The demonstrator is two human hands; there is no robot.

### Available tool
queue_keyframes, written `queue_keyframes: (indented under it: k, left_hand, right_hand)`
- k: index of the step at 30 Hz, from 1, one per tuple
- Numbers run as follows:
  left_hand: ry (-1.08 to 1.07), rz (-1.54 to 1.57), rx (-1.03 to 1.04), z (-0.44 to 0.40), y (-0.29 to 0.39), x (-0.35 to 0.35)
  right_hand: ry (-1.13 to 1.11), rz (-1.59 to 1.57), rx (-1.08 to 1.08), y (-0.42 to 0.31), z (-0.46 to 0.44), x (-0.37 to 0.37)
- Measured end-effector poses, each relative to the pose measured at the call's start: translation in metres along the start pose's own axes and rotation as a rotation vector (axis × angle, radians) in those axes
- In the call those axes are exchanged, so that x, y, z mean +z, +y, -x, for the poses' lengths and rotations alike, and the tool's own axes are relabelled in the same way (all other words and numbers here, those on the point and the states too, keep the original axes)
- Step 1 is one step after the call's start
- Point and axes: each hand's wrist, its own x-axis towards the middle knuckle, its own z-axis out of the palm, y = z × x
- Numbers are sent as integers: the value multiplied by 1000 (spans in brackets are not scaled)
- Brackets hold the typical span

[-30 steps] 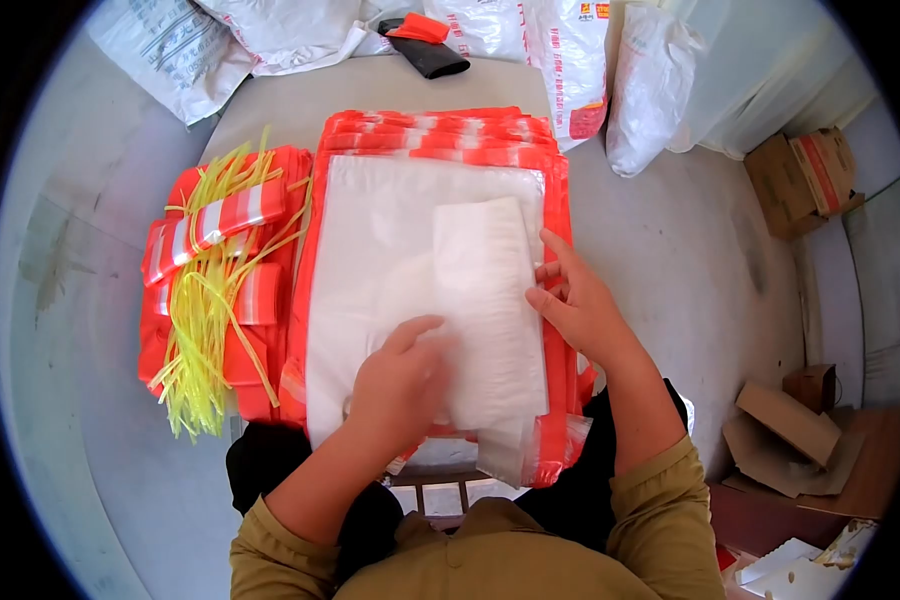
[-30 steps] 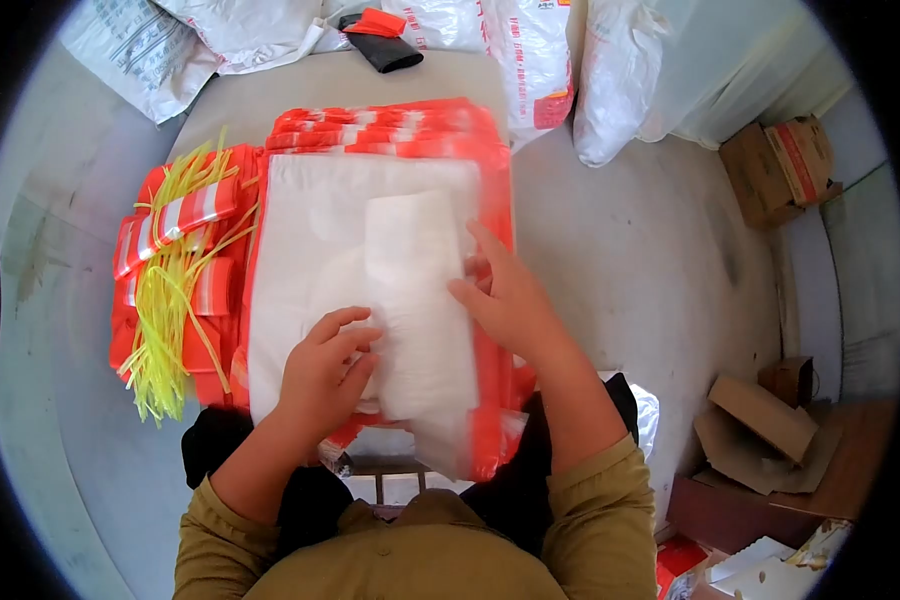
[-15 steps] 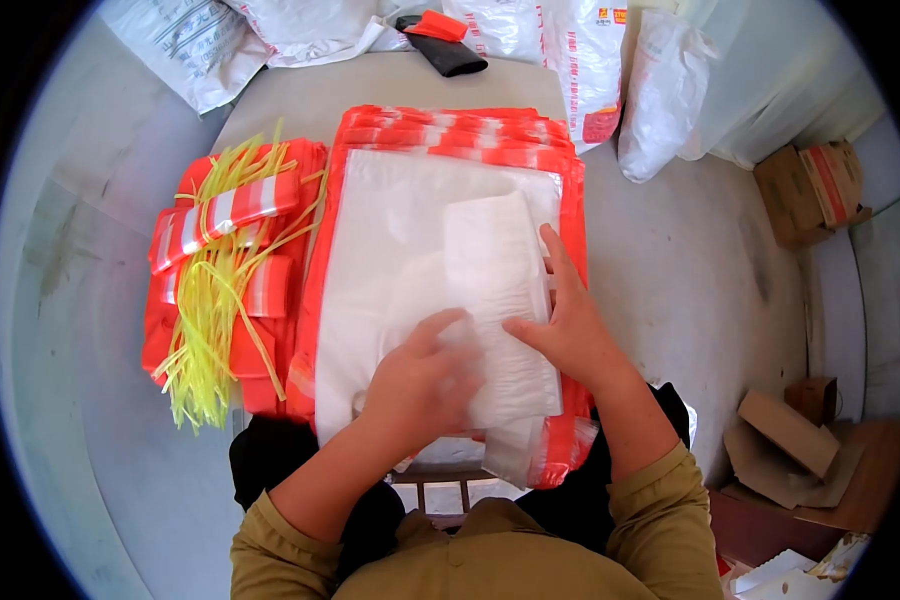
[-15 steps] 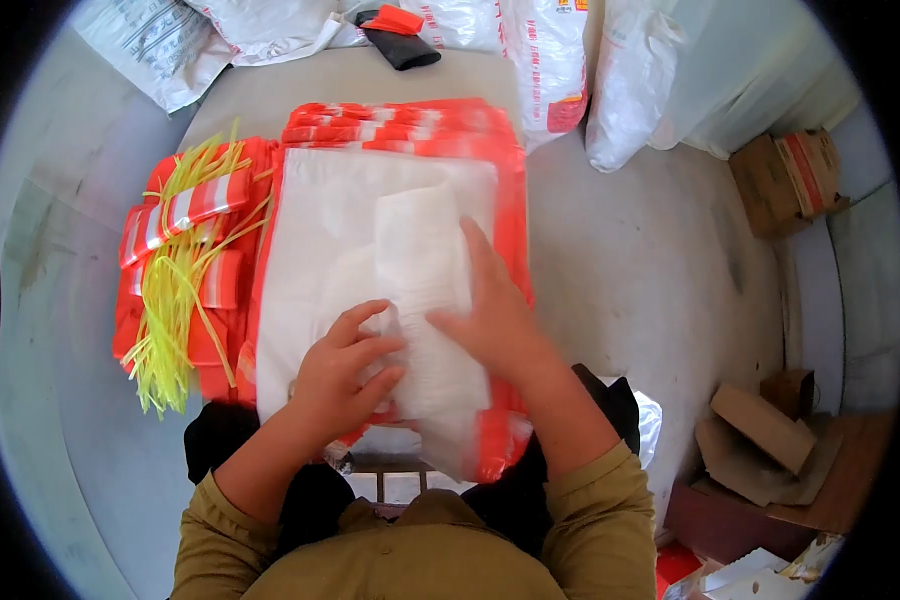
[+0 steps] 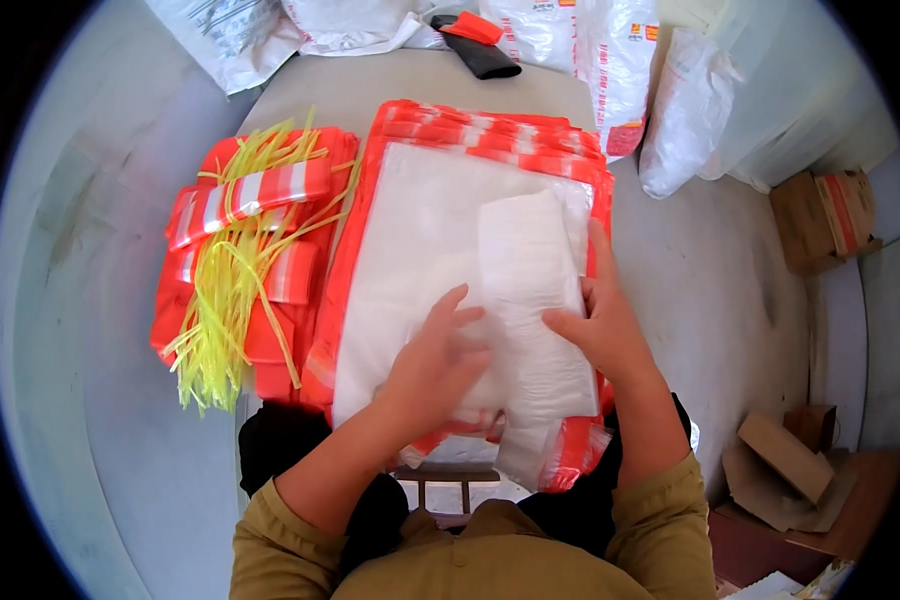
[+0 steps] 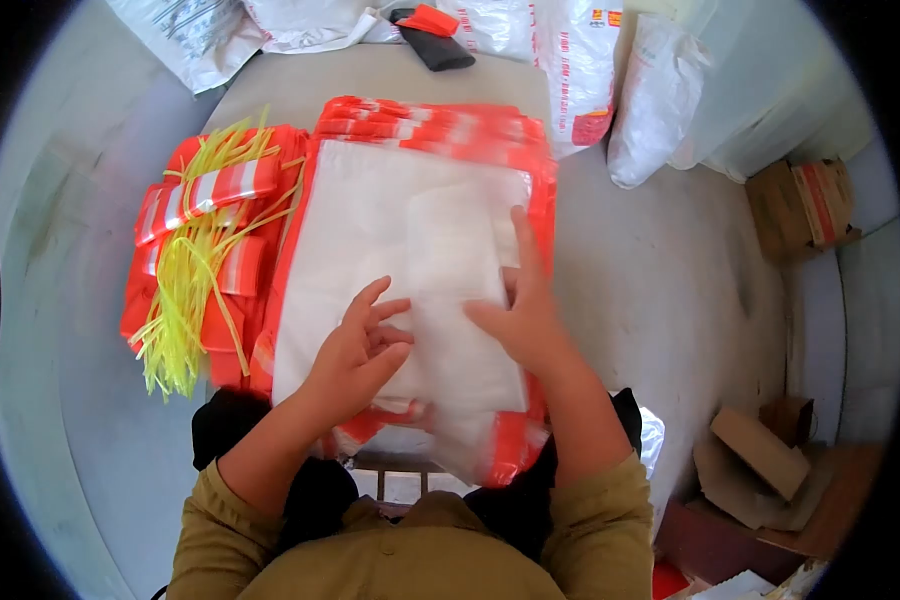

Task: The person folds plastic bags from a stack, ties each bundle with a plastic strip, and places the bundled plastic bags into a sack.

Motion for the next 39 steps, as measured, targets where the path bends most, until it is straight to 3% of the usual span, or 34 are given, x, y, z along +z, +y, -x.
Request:
queue_keyframes:
  k: [5, 8, 13, 16, 19, 22, 25, 29, 32, 35, 39]
  left_hand:
    - [-7, 280, -112, -5, 2, 0]
    - [0, 379, -314, -8, 18, -6]
    - [130, 559, -232, -15, -8, -7]
    - [177, 500, -258, -14, -11, -7]
    - [178, 468, -225, -13, -12, -6]
    - [179, 433, -157, -13, -20, -6]
    - [180, 432, -92, -14, -21, -5]
    - [126, 435, -59, -9, 0, -8]
    - [165, 151, -6, -13, -9, -12]
    - [154, -46, -174, -2, 30, -31]
    - [484, -584, 131, 0, 5, -80]
  right_hand:
    - [34, -232, -106, -10, 8, 23]
    - [4, -325, -74, -7, 7, 34]
    - [-121, -409, 68, 7, -1, 40]
    - [-125, 137, -196, 22, 2, 45]
    - [-228, 249, -172, 23, 0, 42]
    - [-229, 24, -90, 20, 2, 46]
    - [-202, 81, -198, 23, 3, 45]
    - [-131, 9, -133, 19, 4, 52]
    - [-126, -129, 55, 22, -3, 52]
    - [-105, -215, 109, 28, -5, 48]
    - [-75, -208, 110, 29, 0, 44]
